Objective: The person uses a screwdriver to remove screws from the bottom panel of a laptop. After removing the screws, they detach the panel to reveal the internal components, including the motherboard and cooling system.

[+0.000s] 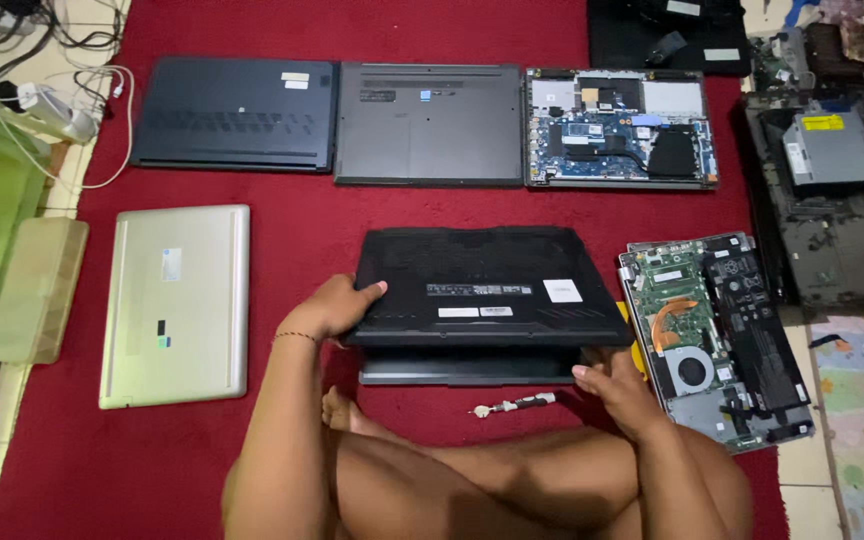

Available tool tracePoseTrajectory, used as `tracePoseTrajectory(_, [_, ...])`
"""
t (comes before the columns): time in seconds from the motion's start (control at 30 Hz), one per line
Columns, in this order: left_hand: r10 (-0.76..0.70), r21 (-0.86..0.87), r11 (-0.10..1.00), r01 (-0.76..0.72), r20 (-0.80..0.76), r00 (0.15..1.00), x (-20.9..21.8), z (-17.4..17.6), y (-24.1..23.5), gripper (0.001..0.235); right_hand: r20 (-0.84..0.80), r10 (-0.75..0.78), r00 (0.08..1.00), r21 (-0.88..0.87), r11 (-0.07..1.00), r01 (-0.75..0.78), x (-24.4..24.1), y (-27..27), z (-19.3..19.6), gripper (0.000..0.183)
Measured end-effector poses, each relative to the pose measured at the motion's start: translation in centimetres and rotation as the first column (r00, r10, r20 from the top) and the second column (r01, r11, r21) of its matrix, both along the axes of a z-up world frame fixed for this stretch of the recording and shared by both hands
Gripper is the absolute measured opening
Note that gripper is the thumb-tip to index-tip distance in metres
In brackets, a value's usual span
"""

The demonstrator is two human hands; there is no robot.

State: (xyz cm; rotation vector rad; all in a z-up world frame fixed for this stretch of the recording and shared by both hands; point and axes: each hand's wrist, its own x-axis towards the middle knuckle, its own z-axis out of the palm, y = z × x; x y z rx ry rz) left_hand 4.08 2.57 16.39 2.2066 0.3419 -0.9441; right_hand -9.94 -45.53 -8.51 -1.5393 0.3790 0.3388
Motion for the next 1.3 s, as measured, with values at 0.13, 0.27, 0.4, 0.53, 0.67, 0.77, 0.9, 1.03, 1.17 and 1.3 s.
tracePoseTrajectory(0.13, [0.092,-0.059,0.994,-0.097,-0.081,0.992,1.4,-2.8,1.3,0.071,-0.010,-0.050,0.999,-0.130,0.990,0.048,1.6,5.2,8.8,0.075])
tracePoseTrajectory(0.27, [0.031,0.001,1.000,-0.031,-0.055,0.998,0.6,0.6,-0.3,0.077,0.004,-0.408,0.913,0.035,0.912,0.408,2.4,14.6,14.9,0.065])
tracePoseTrajectory(0.4, [0.051,0.016,0.999,-0.051,0.012,0.999,-1.1,-0.2,-1.2,0.094,-0.181,-0.687,0.704,0.146,0.689,0.710,6.2,23.1,22.0,0.051])
tracePoseTrajectory(0.53, [0.215,-0.139,0.965,-0.221,-0.062,0.975,-2.2,-0.5,-1.0,0.076,-0.063,-0.763,0.643,0.087,0.637,0.766,8.8,24.2,19.4,0.058])
tracePoseTrajectory(0.67, [0.236,-0.304,0.911,-0.278,-0.166,0.957,-2.8,-0.2,-0.8,0.066,0.034,-0.704,0.709,0.057,0.710,0.702,11.8,22.6,20.3,0.054])
tracePoseTrajectory(0.77, [0.236,-0.375,0.873,-0.310,-0.231,0.944,-2.8,-1.4,0.0,0.082,0.075,-0.622,0.779,-0.012,0.781,0.624,13.2,22.1,25.8,0.051])
tracePoseTrajectory(0.9, [0.248,-0.428,0.851,-0.303,-0.180,0.952,-1.8,-4.9,1.1,0.086,0.061,-0.605,0.794,0.020,0.796,0.605,14.7,20.1,24.4,0.051])
tracePoseTrajectory(1.03, [0.310,-0.187,0.944,-0.272,0.220,0.925,-0.7,-5.9,2.8,0.082,0.041,-0.564,0.824,0.065,0.825,0.562,15.7,17.0,21.7,0.050])
tracePoseTrajectory(1.17, [0.291,-0.235,0.955,-0.183,0.615,0.732,-1.6,-0.2,2.4,0.082,0.247,-0.173,0.954,-0.069,0.978,0.195,16.4,15.5,26.5,0.046])
tracePoseTrajectory(1.3, [0.368,-0.362,0.922,-0.134,0.719,0.590,-0.8,0.0,2.3,0.069,0.278,0.105,0.955,-0.245,0.969,-0.035,17.4,17.9,35.0,0.049])
